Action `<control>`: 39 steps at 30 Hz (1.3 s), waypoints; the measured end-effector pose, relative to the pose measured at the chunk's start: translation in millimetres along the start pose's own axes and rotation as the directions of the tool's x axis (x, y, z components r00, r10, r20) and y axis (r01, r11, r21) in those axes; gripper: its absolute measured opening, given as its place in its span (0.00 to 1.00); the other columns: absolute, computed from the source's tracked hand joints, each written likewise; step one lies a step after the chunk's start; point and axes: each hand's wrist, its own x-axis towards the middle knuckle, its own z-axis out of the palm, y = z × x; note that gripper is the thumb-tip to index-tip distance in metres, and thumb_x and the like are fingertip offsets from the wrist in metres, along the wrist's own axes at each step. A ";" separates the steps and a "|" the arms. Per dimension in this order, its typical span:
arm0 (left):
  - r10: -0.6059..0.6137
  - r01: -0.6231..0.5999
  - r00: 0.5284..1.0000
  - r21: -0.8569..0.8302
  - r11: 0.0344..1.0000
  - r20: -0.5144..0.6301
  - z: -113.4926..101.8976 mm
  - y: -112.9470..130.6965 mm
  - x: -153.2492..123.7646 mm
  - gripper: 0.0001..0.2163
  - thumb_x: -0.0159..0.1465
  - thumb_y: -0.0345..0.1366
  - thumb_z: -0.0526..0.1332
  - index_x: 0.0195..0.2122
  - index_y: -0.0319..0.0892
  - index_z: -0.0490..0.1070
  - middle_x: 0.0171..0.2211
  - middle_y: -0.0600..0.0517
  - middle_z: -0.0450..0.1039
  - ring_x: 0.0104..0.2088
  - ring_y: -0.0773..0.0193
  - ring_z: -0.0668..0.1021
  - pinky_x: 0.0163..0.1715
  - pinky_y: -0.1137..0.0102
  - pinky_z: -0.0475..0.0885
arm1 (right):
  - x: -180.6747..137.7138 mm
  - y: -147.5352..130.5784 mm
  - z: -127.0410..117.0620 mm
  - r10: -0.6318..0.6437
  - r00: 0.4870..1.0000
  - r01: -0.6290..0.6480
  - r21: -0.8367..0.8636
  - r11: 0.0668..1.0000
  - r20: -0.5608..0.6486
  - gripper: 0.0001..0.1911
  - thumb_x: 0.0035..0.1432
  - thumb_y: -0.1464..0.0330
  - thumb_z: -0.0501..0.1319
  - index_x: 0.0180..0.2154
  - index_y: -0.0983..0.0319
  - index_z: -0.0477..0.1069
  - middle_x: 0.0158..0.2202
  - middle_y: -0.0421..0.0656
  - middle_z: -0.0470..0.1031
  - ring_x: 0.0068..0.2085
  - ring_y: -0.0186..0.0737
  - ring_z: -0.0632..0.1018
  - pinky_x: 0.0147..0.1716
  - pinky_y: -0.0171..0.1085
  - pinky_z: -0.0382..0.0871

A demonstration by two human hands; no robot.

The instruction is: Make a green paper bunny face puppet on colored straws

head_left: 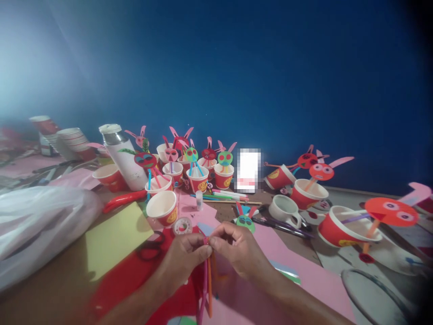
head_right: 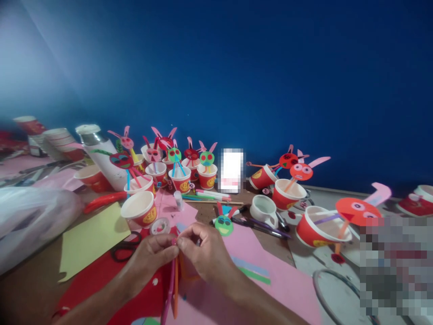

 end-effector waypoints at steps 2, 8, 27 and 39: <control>0.008 -0.008 1.000 -0.033 0.999 0.023 2.0 2.4 -0.8 0.12 0.50 0.41 0.67 0.26 0.36 0.74 0.22 0.52 0.73 0.27 0.64 0.73 0.31 0.71 0.66 | -0.6 -0.1 -0.6 0.005 1.000 -0.005 -0.018 1.000 -0.010 0.05 0.52 0.70 0.58 0.27 0.64 0.71 0.24 0.38 0.71 0.28 0.34 0.69 0.27 0.31 0.61; -0.006 0.040 0.987 -0.216 0.976 0.158 5.1 7.8 -1.8 0.13 0.52 0.41 0.66 0.33 0.37 0.75 0.25 0.50 0.75 0.26 0.65 0.74 0.31 0.71 0.67 | -1.7 -2.8 -1.8 0.037 0.999 -0.037 -0.010 0.999 -0.040 0.07 0.53 0.67 0.57 0.26 0.64 0.69 0.23 0.38 0.69 0.26 0.33 0.68 0.27 0.32 0.60; -0.059 0.063 0.998 -0.163 0.985 0.026 -2.8 -4.5 5.3 0.13 0.49 0.42 0.68 0.24 0.36 0.71 0.20 0.52 0.71 0.23 0.67 0.72 0.25 0.73 0.65 | 5.3 8.8 -4.2 0.134 0.983 -0.162 0.248 0.955 0.126 0.10 0.52 0.64 0.59 0.28 0.65 0.71 0.25 0.40 0.70 0.28 0.33 0.68 0.29 0.33 0.61; -0.069 0.090 0.992 -0.203 0.975 0.105 2.9 0.5 3.3 0.14 0.47 0.41 0.70 0.28 0.36 0.72 0.22 0.50 0.73 0.23 0.64 0.75 0.27 0.71 0.69 | 3.0 0.9 -6.1 0.103 0.994 -0.106 0.149 0.983 0.030 0.10 0.52 0.64 0.59 0.24 0.65 0.69 0.21 0.36 0.64 0.24 0.31 0.63 0.25 0.32 0.57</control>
